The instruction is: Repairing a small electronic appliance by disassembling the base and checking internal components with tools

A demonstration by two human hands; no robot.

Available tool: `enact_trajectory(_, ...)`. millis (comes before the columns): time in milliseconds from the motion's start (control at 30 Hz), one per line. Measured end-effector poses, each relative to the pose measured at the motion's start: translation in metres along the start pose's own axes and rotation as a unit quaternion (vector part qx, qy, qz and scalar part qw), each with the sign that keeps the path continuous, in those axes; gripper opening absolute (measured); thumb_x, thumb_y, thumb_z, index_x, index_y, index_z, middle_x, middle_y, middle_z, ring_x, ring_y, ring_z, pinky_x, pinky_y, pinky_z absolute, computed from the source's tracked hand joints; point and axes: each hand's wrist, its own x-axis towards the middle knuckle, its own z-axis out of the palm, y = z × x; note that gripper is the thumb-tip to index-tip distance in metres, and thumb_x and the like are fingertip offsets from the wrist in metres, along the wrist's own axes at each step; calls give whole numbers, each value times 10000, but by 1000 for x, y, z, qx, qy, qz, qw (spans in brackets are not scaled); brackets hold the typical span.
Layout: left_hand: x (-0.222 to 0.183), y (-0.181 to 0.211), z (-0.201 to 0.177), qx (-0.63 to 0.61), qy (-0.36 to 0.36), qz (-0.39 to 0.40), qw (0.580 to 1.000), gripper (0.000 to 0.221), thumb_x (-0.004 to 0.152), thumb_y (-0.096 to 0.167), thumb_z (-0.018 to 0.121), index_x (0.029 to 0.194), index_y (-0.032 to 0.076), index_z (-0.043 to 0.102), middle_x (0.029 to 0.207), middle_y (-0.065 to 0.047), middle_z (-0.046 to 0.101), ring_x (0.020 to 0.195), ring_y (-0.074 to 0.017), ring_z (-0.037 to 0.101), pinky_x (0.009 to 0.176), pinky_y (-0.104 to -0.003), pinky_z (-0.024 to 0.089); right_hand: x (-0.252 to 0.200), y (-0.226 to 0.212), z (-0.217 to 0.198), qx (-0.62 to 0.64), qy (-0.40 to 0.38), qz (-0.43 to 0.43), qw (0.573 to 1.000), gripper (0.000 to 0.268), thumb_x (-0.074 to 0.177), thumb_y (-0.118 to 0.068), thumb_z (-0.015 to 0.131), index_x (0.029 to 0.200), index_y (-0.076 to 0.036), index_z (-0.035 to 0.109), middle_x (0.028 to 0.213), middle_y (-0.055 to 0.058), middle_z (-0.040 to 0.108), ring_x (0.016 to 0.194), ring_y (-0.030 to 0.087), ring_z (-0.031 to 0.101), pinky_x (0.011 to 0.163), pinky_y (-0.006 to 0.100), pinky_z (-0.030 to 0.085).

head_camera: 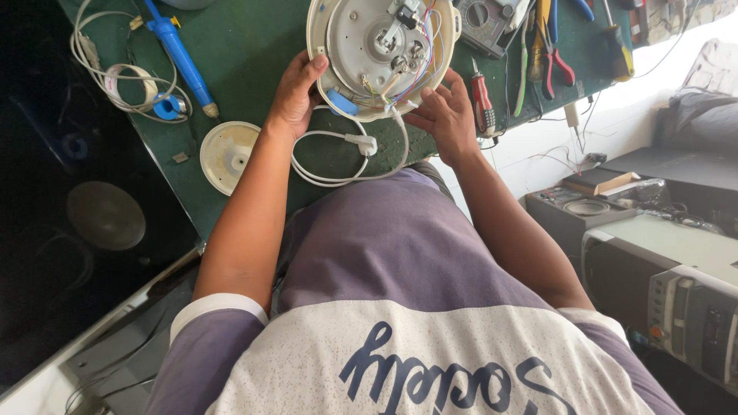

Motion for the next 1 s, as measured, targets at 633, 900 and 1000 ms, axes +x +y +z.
enact_trajectory(633, -9, -7, 18, -26, -2, 115, 993, 738, 755, 377, 857, 1329, 50, 528, 1229, -114, 683, 1107, -199, 655, 970, -349, 545, 19, 20, -25, -58, -29, -46, 997, 527, 966, -426, 584, 1415, -202, 423, 1357, 54, 575, 1243, 240, 637, 1045, 506, 554)
enact_trajectory(900, -38, 13, 25, 18, 72, 167, 983, 871, 748, 365, 886, 1397, 23, 417, 1327, -140, 620, 1190, -211, 614, 1040, -348, 533, 20, 24, -8, 81, -26, 25, 996, 398, 949, -259, 556, 1334, -171, 503, 924, 61, 627, 701, 148, 539, 697, 289, 478)
enact_trajectory(1000, -57, 36, 33, 32, 108, 164, 980, 955, 725, 343, 896, 1467, 54, 369, 1376, -154, 602, 1224, -219, 621, 1054, -343, 552, 18, 23, 2, 109, -70, 35, 991, 274, 979, -190, 526, 1252, -171, 550, 1008, 50, 655, 811, 177, 637, 809, 289, 521)
